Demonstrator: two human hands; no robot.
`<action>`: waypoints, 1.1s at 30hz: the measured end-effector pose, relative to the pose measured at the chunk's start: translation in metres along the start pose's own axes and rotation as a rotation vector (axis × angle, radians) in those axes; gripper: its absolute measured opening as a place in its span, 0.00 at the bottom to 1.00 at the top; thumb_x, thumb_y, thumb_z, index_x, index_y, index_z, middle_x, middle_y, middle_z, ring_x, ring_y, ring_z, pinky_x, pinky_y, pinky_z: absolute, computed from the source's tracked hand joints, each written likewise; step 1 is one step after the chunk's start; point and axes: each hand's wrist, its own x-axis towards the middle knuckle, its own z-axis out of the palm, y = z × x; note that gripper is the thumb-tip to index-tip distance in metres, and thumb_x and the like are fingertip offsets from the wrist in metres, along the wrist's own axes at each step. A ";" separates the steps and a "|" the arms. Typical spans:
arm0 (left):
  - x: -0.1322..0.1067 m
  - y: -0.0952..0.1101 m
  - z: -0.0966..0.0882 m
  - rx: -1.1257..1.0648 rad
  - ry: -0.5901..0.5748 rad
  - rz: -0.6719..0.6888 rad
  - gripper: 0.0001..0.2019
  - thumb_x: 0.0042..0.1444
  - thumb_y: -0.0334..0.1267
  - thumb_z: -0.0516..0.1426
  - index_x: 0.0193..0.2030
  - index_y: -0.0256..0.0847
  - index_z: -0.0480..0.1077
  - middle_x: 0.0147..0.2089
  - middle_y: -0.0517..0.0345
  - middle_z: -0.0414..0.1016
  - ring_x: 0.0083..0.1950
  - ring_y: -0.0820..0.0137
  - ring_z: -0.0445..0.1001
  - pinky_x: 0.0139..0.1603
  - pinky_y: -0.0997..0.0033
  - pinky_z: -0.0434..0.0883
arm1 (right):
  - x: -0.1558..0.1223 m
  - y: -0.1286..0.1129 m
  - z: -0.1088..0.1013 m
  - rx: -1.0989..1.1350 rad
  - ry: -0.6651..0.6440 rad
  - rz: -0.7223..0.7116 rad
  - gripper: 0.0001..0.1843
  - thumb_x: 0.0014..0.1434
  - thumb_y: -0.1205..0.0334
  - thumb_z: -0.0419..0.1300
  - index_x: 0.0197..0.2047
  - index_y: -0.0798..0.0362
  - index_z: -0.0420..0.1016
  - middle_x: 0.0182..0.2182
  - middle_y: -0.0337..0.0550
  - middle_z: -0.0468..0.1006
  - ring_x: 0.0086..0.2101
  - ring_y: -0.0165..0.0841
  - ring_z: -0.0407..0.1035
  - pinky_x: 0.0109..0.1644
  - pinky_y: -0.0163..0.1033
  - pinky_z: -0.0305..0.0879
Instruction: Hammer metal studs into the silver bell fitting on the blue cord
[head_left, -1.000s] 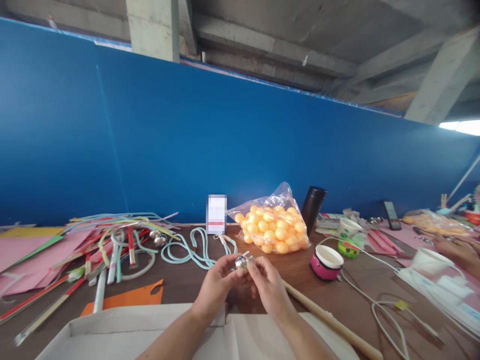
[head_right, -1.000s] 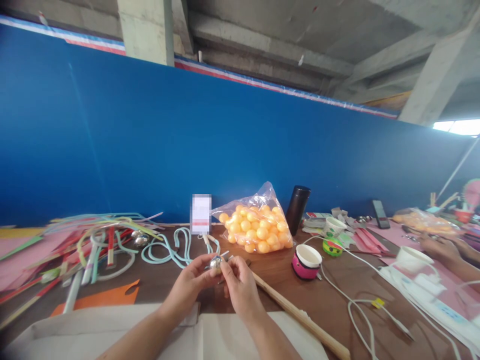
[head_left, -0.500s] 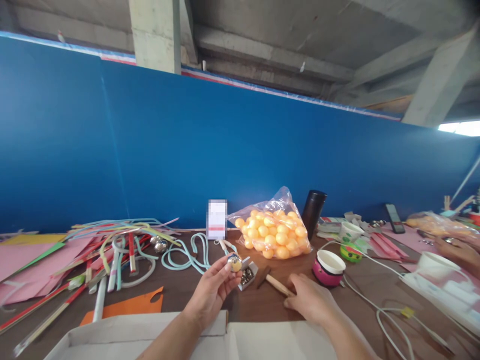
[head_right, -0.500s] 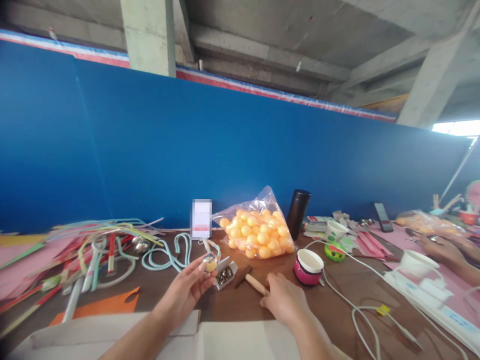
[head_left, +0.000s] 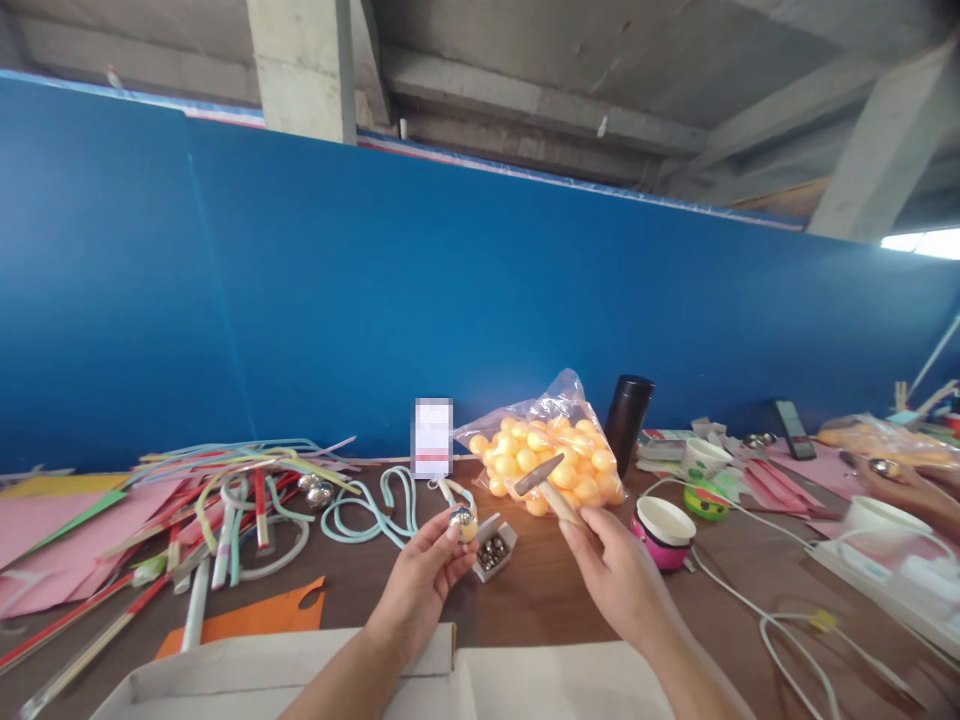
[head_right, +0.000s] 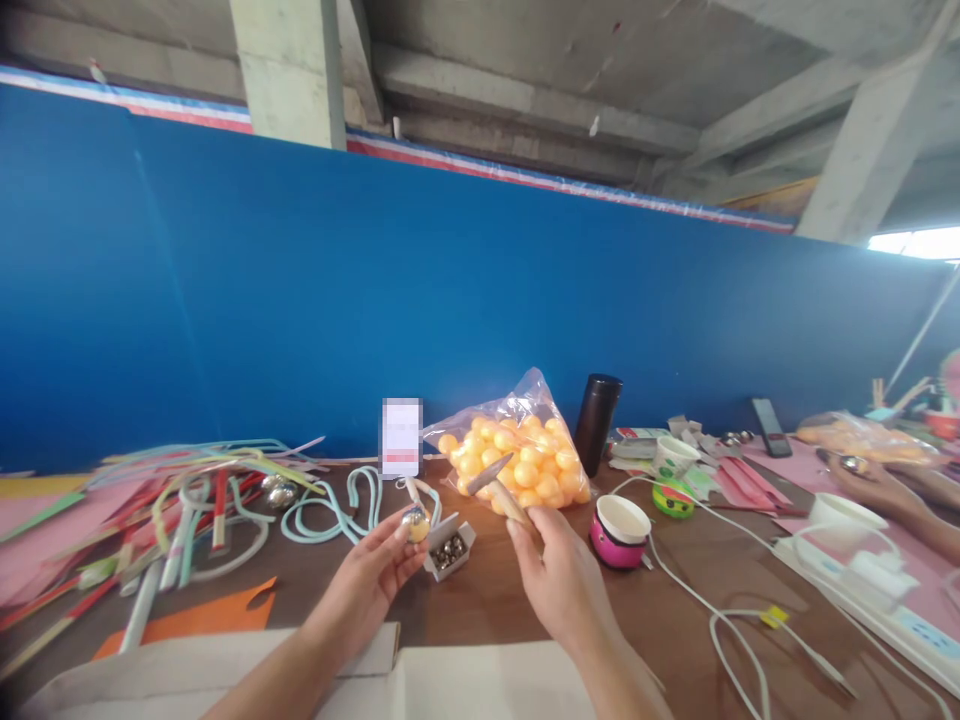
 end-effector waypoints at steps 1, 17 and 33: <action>0.000 -0.001 0.000 0.009 -0.002 0.007 0.17 0.51 0.36 0.62 0.49 0.36 0.71 0.38 0.52 0.77 0.38 0.71 0.75 0.42 0.74 0.73 | -0.003 -0.007 0.001 0.056 0.035 -0.062 0.12 0.62 0.52 0.50 0.35 0.51 0.67 0.31 0.43 0.75 0.31 0.34 0.69 0.33 0.35 0.61; 0.002 -0.004 0.003 0.091 0.057 0.037 0.19 0.48 0.41 0.63 0.47 0.37 0.73 0.38 0.52 0.76 0.34 0.72 0.74 0.38 0.73 0.72 | -0.021 -0.030 0.024 -0.011 0.103 -0.284 0.12 0.63 0.61 0.51 0.47 0.50 0.71 0.33 0.44 0.75 0.31 0.34 0.71 0.35 0.35 0.64; 0.005 -0.007 0.001 0.141 0.089 0.040 0.19 0.47 0.42 0.63 0.46 0.38 0.74 0.39 0.54 0.75 0.33 0.74 0.72 0.37 0.74 0.72 | -0.020 -0.030 0.022 -0.015 0.120 -0.285 0.13 0.63 0.61 0.52 0.48 0.49 0.72 0.34 0.43 0.76 0.33 0.33 0.72 0.37 0.33 0.65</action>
